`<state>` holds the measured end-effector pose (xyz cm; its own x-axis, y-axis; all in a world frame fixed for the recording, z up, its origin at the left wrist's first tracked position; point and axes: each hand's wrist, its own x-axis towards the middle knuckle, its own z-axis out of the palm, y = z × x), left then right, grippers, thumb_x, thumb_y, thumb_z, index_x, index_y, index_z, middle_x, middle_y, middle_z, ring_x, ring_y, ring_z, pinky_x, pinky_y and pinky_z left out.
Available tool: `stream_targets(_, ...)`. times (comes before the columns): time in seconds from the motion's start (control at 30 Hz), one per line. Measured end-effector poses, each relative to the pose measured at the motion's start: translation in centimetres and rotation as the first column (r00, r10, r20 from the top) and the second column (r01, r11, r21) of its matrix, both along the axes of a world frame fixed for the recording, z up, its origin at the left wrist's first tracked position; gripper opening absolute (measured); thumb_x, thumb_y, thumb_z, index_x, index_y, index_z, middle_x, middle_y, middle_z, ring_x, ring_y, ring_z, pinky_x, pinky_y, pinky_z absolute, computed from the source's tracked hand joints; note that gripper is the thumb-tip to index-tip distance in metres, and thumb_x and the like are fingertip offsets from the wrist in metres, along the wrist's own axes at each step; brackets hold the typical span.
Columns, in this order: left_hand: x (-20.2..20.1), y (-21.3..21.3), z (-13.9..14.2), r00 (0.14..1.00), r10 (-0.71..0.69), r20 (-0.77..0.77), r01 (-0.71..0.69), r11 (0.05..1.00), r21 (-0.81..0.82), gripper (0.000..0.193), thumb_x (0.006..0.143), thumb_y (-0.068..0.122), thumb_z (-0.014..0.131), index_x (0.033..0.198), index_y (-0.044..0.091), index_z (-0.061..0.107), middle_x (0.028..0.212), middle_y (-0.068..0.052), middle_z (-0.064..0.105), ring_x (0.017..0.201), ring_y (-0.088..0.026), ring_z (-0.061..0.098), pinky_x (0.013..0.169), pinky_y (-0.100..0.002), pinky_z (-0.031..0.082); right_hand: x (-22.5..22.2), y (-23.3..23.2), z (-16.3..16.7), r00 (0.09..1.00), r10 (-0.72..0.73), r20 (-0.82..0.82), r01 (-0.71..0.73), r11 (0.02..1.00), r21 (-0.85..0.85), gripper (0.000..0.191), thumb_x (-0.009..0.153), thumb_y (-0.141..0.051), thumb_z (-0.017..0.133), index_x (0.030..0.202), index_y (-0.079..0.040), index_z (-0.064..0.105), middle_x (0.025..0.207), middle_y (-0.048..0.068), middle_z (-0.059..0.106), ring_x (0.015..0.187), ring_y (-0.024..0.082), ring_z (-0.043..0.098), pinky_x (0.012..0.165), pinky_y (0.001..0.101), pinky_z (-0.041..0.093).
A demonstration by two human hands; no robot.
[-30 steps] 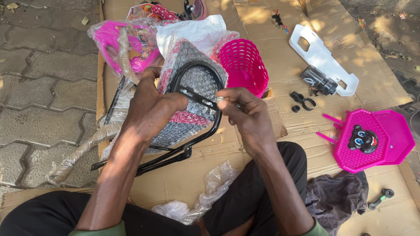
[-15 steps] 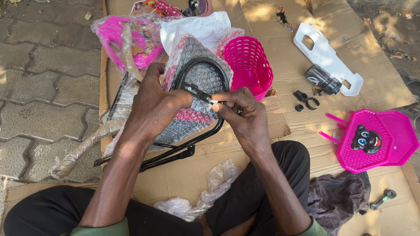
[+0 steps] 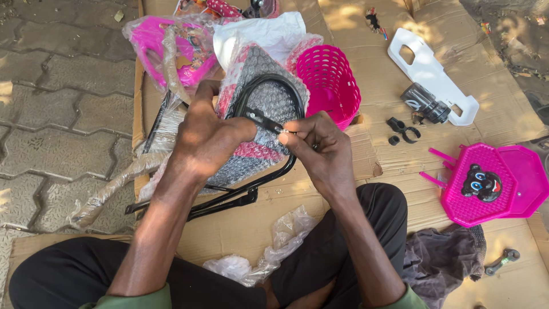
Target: The person unpacks several bicycle components from plastic packaging, including a pink basket, a bell, and a rear rack. They then use a hex key to attach the rear rack to a padded seat cover, tightening the bolts to secure the assembly.
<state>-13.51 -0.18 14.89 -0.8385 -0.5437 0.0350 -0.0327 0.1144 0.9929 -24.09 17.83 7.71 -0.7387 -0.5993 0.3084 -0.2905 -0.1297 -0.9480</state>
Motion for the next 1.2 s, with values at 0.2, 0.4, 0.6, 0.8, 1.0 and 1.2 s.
stream_targets(0.2,0.3,-0.1,0.4,0.988,0.016,0.156,-0.034,0.993,0.110,0.074,0.065,0.004,0.067,0.136,-0.008,0.048,0.115,-0.021,0.073,0.102,-0.028,0.073,0.094,-0.035,0.056,0.3,-0.2,0.2,0.990,-0.121,-0.067,0.127,0.989,0.081,0.026,0.083,-0.003,0.085,0.100,-0.004,0.065,0.084,-0.007,0.049,0.063,0.000,0.039,0.055,0.0195,0.037)
stream_targets(0.4,0.4,-0.5,0.2,1.000,0.016,-0.005,-0.016,1.000,0.001,0.079,0.065,0.004,0.071,0.139,-0.007,0.043,0.118,-0.014,0.068,0.108,-0.023,0.068,0.096,-0.033,0.053,0.6,-0.2,1.6,0.975,-0.088,-0.206,0.106,0.991,0.079,0.013,0.097,0.002,0.074,0.109,-0.004,0.075,0.093,-0.004,0.047,0.072,0.002,0.040,0.060,0.0210,0.038)
stream_targets(0.6,0.5,-0.8,0.0,0.995,0.040,0.096,-0.044,0.998,0.040,0.073,0.066,0.005,0.070,0.134,-0.006,0.048,0.110,-0.017,0.072,0.100,-0.023,0.070,0.090,-0.032,0.054,0.6,-0.6,1.9,0.955,-0.038,-0.293,0.081,0.987,0.136,0.017,0.093,-0.003,0.078,0.109,-0.003,0.074,0.090,-0.005,0.047,0.069,0.001,0.040,0.058,0.0205,0.035)
stream_targets(0.8,0.5,-0.8,0.1,0.999,0.027,0.034,-0.027,1.000,-0.002,0.070,0.064,0.005,0.072,0.129,-0.009,0.049,0.110,-0.016,0.071,0.100,-0.020,0.070,0.092,-0.031,0.054,0.6,-0.8,1.8,0.992,-0.090,-0.084,0.106,0.972,0.210,0.038,0.087,-0.011,0.084,0.119,-0.007,0.065,0.081,-0.005,0.051,0.061,0.001,0.039,0.050,0.0219,0.033)
stream_targets(1.0,0.8,-0.5,0.6,0.999,0.017,0.050,-0.020,0.998,0.058,0.070,0.065,0.007,0.072,0.130,-0.007,0.050,0.106,-0.016,0.073,0.095,-0.020,0.071,0.090,-0.031,0.054,0.5,-0.4,2.3,0.914,-0.131,-0.384,0.236,0.942,0.240,0.016,0.088,-0.013,0.089,0.090,-0.004,0.075,0.082,-0.005,0.053,0.065,0.001,0.048,0.055,0.0218,0.039)
stream_targets(1.2,1.0,-1.0,0.7,0.994,0.031,0.107,-0.037,0.998,0.058,0.068,0.066,0.006,0.071,0.130,-0.004,0.051,0.102,-0.014,0.071,0.090,-0.020,0.070,0.084,-0.032,0.055,0.4,-0.6,2.7,0.917,-0.027,-0.397,0.083,0.988,0.126,0.015,0.091,-0.008,0.083,0.103,-0.001,0.077,0.093,-0.003,0.055,0.075,0.004,0.047,0.060,0.0230,0.039)
